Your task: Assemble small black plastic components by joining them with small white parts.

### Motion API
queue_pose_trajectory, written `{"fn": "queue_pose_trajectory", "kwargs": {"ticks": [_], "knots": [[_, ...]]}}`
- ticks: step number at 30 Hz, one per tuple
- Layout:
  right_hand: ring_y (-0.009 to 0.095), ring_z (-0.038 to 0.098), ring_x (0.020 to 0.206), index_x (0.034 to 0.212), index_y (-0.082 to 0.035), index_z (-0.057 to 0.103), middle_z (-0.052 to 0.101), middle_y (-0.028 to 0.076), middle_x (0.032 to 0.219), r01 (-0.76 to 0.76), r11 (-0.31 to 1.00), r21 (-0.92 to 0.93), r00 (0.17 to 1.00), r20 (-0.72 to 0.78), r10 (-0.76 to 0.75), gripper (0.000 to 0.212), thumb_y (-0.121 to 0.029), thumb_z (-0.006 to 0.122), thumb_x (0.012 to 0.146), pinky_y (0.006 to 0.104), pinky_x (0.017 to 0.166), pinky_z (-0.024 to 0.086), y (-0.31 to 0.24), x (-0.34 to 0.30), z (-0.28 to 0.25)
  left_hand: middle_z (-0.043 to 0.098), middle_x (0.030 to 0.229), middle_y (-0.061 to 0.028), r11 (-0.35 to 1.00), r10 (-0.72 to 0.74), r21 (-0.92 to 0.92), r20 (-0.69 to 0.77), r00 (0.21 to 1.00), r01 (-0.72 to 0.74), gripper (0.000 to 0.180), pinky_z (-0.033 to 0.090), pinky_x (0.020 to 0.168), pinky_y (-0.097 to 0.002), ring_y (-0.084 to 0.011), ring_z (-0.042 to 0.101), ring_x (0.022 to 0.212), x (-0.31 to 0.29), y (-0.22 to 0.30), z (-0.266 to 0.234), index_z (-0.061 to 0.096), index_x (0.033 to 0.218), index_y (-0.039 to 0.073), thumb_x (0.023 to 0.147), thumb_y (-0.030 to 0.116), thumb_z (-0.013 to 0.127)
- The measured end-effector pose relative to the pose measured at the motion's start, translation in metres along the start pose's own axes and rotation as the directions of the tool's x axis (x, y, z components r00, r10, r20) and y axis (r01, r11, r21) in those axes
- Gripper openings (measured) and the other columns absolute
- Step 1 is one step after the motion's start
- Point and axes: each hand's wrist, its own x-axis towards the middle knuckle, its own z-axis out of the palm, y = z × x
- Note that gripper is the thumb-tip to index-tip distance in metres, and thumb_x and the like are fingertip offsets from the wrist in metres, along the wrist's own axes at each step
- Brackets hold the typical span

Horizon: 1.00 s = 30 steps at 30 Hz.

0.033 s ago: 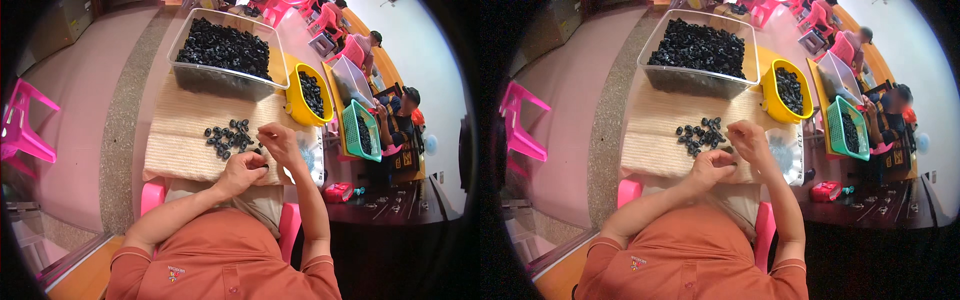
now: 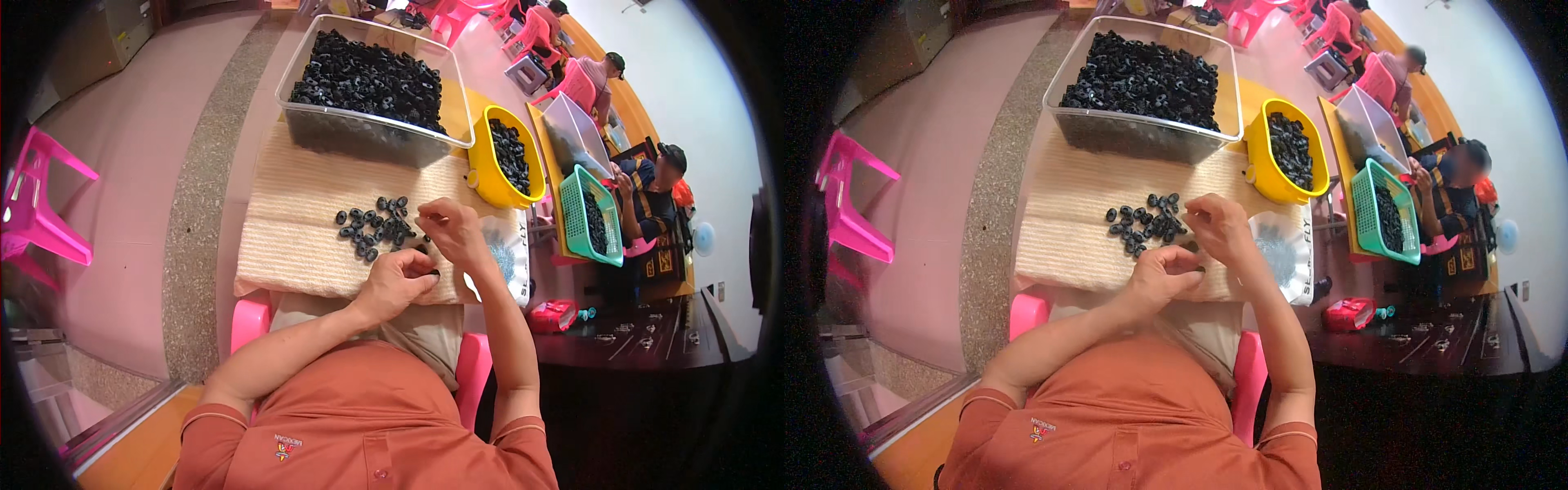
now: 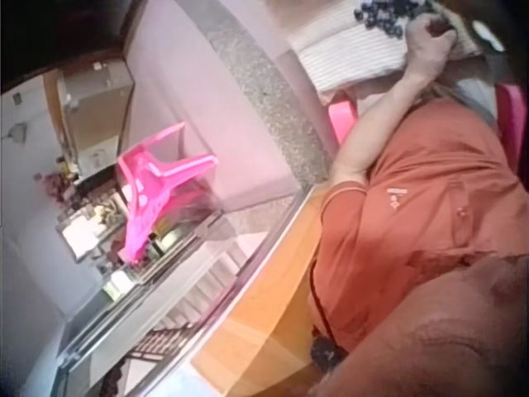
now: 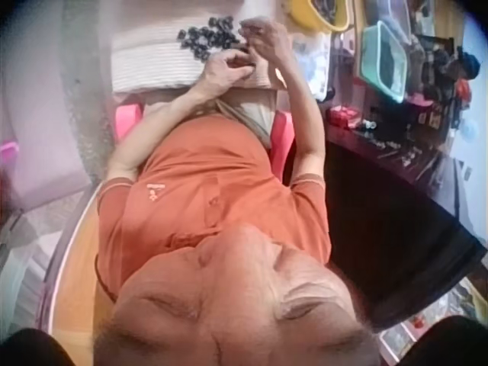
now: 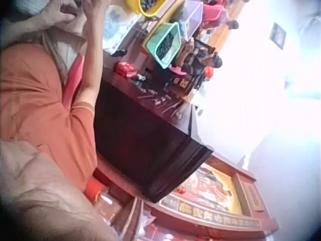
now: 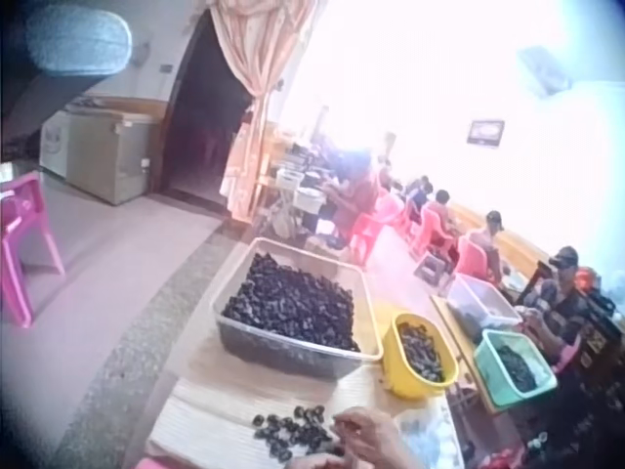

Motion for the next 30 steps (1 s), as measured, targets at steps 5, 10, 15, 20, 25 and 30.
{"fn": "queue_pose_trajectory", "kwargs": {"ticks": [5, 10, 15, 20, 25, 30], "knots": [[0.031, 0.072, 0.081, 0.102, -0.001, 0.072, 0.073, 0.017, 0.092, 0.011, 0.980, -0.197, 0.992, 0.124, 0.014, 0.023, -0.014, 0.074, 0.083, 0.0379, 0.073, 0.056, -0.001, 0.029, 0.020, 0.071, 0.091, -0.0031, 0.999, -0.027, -0.044, -0.023, 0.999, 0.026, 0.021, 0.054, 0.072, -0.0238, -0.0074, 0.065, 0.081, 0.000, 0.008, -0.003, 0.068, 0.107, -0.002, 0.088, 0.007, 0.074], [0.037, 0.069, 0.086, 0.101, -0.002, 0.073, 0.072, 0.019, 0.094, 0.011, 0.939, -0.343, 0.981, 0.185, 0.056, 0.023, -0.016, 0.070, 0.082, 0.0443, 0.078, 0.054, -0.005, 0.038, 0.025, 0.072, 0.092, -0.0047, 0.999, 0.028, 0.039, -0.043, 0.999, -0.026, 0.021, 0.055, 0.075, -0.0251, -0.0086, 0.066, 0.082, 0.001, 0.009, -0.004, 0.070, 0.105, -0.001, 0.087, 0.008, 0.075], [0.036, 0.069, 0.088, 0.101, -0.002, 0.073, 0.071, 0.019, 0.093, -0.044, 0.931, -0.362, 0.974, 0.193, 0.121, 0.023, -0.015, 0.068, 0.083, 0.0422, 0.079, 0.054, -0.014, 0.037, 0.024, 0.073, 0.092, -0.0054, 0.998, 0.025, 0.052, -0.044, 0.999, -0.023, 0.021, 0.055, 0.076, -0.0254, -0.0088, 0.066, 0.083, 0.002, 0.006, -0.006, 0.070, 0.104, -0.001, 0.086, 0.009, 0.075], [0.036, 0.068, 0.084, 0.105, -0.001, 0.072, 0.070, 0.019, 0.093, 0.002, 0.972, -0.236, 0.995, 0.102, 0.022, 0.025, -0.014, 0.066, 0.085, 0.0418, 0.075, 0.053, 0.004, 0.019, 0.018, 0.073, 0.091, -0.0053, 0.997, 0.023, 0.078, -0.041, 0.999, -0.020, 0.021, 0.055, 0.075, -0.0252, -0.0083, 0.066, 0.082, 0.000, 0.013, -0.004, 0.070, 0.104, -0.002, 0.087, 0.010, 0.075], [0.037, 0.065, 0.086, 0.107, 0.000, 0.068, 0.066, 0.019, 0.097, 0.217, 0.961, -0.173, 0.974, 0.100, -0.202, 0.021, -0.011, 0.063, 0.090, 0.0440, 0.075, 0.051, 0.009, 0.002, 0.007, 0.073, 0.094, -0.0039, 0.995, 0.020, 0.096, -0.035, 0.999, -0.017, 0.023, 0.054, 0.078, -0.0253, -0.0082, 0.066, 0.085, 0.000, 0.010, -0.005, 0.070, 0.106, -0.001, 0.088, 0.011, 0.076], [0.039, 0.063, 0.088, 0.105, -0.001, 0.063, 0.064, 0.019, 0.093, 0.176, 0.980, -0.097, 0.984, 0.025, -0.174, 0.015, -0.007, 0.062, 0.091, 0.0440, 0.076, 0.050, 0.001, -0.009, 0.004, 0.073, 0.090, -0.0049, 0.992, 0.077, 0.105, -0.052, 0.996, -0.072, 0.022, 0.055, 0.072, -0.0248, -0.0083, 0.066, 0.080, 0.000, 0.008, -0.004, 0.070, 0.105, -0.002, 0.087, 0.010, 0.075]]}}
